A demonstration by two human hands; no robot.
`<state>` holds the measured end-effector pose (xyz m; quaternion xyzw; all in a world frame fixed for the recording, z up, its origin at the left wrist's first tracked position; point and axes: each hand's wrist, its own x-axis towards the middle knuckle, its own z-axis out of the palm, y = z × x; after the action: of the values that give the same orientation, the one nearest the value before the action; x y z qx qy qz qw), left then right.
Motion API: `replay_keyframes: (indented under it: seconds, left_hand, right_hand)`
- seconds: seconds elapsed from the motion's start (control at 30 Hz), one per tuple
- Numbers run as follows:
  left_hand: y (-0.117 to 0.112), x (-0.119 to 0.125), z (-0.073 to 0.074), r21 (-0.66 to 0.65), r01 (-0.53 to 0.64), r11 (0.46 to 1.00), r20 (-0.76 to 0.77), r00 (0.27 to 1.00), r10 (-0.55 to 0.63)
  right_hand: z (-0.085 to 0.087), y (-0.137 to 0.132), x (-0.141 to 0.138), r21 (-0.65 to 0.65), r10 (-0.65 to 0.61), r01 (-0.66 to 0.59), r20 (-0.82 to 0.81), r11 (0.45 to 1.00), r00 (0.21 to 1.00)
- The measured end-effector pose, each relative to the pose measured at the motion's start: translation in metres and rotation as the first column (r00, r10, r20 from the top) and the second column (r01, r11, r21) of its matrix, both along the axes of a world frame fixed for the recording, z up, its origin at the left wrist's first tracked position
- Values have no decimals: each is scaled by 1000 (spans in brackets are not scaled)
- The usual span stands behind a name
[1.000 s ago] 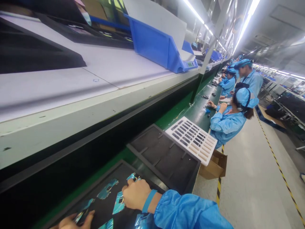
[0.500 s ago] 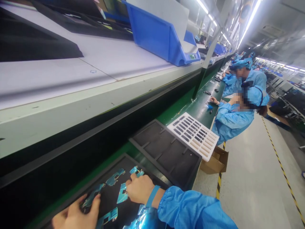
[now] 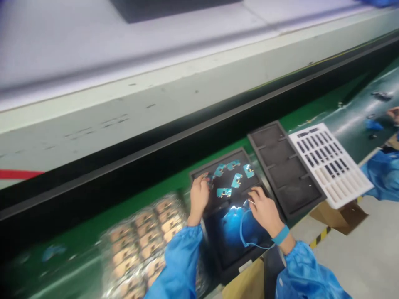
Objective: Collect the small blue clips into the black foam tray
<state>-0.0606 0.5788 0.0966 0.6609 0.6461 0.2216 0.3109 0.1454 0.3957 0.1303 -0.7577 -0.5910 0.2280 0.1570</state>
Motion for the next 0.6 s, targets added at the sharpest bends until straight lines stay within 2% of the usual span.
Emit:
replay_keyframes:
  seconds: [0.13, 0.27, 0.6]
  left_hand:
    - [2, -10, 1, 2, 12, 1000, -171, 985, -12]
    - [2, -8, 4, -11, 21, 1000, -274, 962, -23]
    - [-3, 8, -4, -60, 0, 998, -328, 945, -20]
  right_hand:
    - [-2, -22, 0, 25, -26, 27, -42, 999, 999]
    - [-4, -30, -5, 36, -25, 27, -62, 999, 998]
    - [-5, -23, -21, 24, -10, 12, -102, 1000, 995]
